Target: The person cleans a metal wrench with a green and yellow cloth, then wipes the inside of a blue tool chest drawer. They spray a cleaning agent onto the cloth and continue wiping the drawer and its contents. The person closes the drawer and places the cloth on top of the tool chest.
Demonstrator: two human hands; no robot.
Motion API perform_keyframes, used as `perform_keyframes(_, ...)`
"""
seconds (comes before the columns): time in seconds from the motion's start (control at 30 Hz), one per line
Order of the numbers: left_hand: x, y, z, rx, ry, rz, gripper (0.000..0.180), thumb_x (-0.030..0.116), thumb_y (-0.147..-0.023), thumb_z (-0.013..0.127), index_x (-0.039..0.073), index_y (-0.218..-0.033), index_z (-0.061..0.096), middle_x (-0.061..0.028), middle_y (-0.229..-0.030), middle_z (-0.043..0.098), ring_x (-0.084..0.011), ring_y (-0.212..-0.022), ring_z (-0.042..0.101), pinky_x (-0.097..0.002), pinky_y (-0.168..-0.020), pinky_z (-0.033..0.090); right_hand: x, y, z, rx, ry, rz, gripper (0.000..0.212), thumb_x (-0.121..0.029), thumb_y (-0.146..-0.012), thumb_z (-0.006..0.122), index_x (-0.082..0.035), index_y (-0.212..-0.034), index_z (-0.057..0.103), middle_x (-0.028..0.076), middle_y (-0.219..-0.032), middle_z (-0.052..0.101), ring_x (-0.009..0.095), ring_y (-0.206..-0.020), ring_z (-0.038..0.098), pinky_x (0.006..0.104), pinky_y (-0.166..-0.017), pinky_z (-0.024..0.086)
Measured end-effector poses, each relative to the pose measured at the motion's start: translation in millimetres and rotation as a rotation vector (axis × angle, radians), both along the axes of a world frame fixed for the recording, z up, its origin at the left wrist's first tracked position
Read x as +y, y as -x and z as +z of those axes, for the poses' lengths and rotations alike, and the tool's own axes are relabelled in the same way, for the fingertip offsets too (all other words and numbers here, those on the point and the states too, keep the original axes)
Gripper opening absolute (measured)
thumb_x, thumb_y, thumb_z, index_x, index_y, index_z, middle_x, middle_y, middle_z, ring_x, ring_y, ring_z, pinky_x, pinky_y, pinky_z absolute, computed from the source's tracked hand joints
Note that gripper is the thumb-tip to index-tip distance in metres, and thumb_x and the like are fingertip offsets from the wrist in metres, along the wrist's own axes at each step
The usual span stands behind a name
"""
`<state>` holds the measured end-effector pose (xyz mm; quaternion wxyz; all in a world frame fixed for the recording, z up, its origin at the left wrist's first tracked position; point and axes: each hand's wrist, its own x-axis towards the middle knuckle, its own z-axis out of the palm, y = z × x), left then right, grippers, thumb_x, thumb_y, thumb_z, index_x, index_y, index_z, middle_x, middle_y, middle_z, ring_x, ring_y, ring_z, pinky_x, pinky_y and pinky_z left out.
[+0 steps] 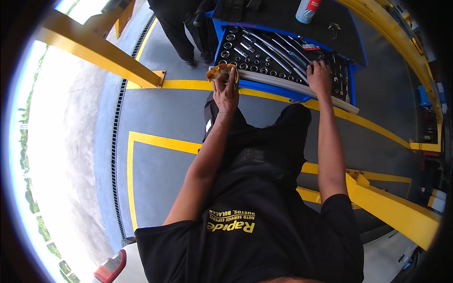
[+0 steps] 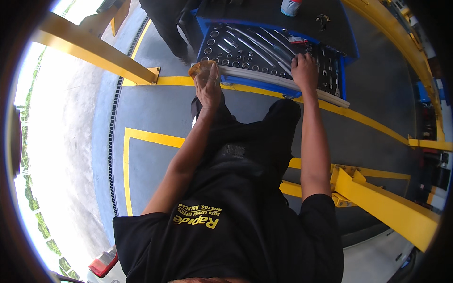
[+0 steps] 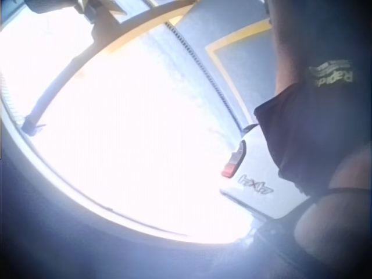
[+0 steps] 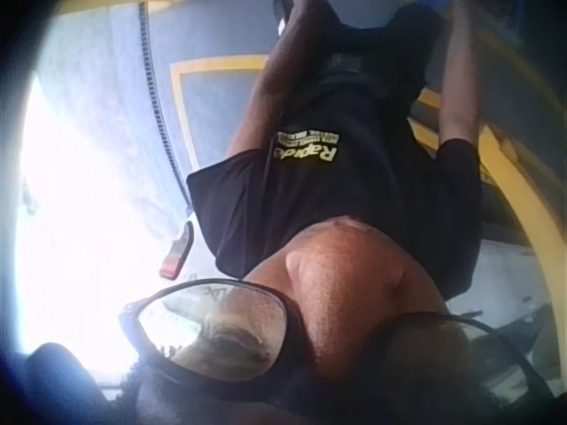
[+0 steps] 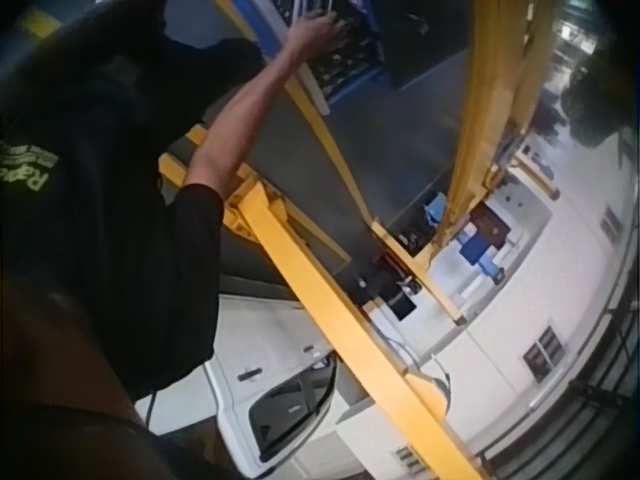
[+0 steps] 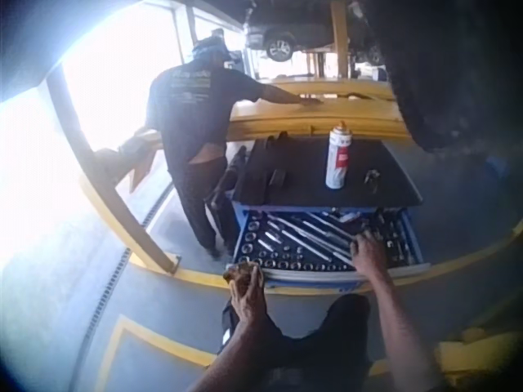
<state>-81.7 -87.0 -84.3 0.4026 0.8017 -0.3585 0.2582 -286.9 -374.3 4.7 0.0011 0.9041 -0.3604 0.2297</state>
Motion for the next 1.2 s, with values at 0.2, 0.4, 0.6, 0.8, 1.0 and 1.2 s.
perform_keyframes(0.2,0,-26,-7,0.388,0.465,0.24,0.038,0.017,-0.106,0.073,0.013,-0.144,0.072,-0.0104,-0.118,0.063,-0.027,-0.109,0.068,-0.0396,-0.094,0.057,-6,7,-2,0.017,0.022,-0.002,0.023,-0.026,-0.105,0.064,-0.005,-0.109,0.073,0.018,-0.115,0.07,0.041,-0.115,0.067,0.0542,-0.099,0.056)
perform_keyframes(0.4,12,-32,-5,0.618,0.725,0.307,0.025,0.018,-0.11,0.071,-0.001,-0.125,0.075,-0.011,-0.122,0.059,-0.0198,-0.104,0.065,-0.032,-0.088,0.052,1,2,1,0.04,-0.023,-0.024,0.025,-0.026,-0.106,0.062,-0.004,-0.111,0.072,0.019,-0.116,0.07,0.041,-0.116,0.067,0.0536,-0.1,0.055)
perform_keyframes(0.6,-16,28,27,0.118,0.072,0.011,0.072,0.002,-0.089,0.079,0.023,-0.157,0.064,-0.0085,-0.135,0.057,-0.0343,-0.124,0.058,-0.0481,-0.104,0.052,4,-5,9,0.053,-0.011,-0.023,0.027,-0.026,-0.107,0.06,-0.002,-0.114,0.071,0.02,-0.12,0.07,0.043,-0.115,0.067,0.0543,-0.1,0.055)
perform_keyframes(0.8,-8,24,43,-0.017,-0.001,-0.094,0.057,0.011,-0.085,0.087,0.031,-0.137,0.078,-0.0067,-0.141,0.061,-0.0365,-0.135,0.058,-0.0511,-0.112,0.051,10,0,13,0.029,-0.085,-0.032,0.028,-0.026,-0.107,0.059,-0.002,-0.114,0.072,0.021,-0.12,0.07,0.043,-0.116,0.068,0.0543,-0.1,0.055)
perform_keyframes(1.0,8,-30,37,-0.016,-0.021,0.097,0.043,0.027,-0.1,0.078,0.03,-0.143,0.075,-0.0029,-0.16,0.058,-0.0366,-0.152,0.046,-0.0546,-0.129,0.029,8,-2,10,0.026,-0.057,-0.02,0.027,-0.026,-0.107,0.059,-0.003,-0.113,0.073,0.021,-0.117,0.071,0.044,-0.113,0.069,0.0546,-0.099,0.055)
perform_keyframes(1.2,-27,29,47,0.001,-0.149,-0.377,0.043,0.031,-0.109,0.067,0.024,-0.151,0.067,-0.0038,-0.164,0.056,-0.0309,-0.163,0.036,-0.0563,-0.134,0.023,2,-2,7,0.03,-0.006,-0.017,0.026,-0.026,-0.106,0.06,-0.003,-0.11,0.072,0.021,-0.117,0.071,0.045,-0.112,0.069,0.0547,-0.099,0.056)
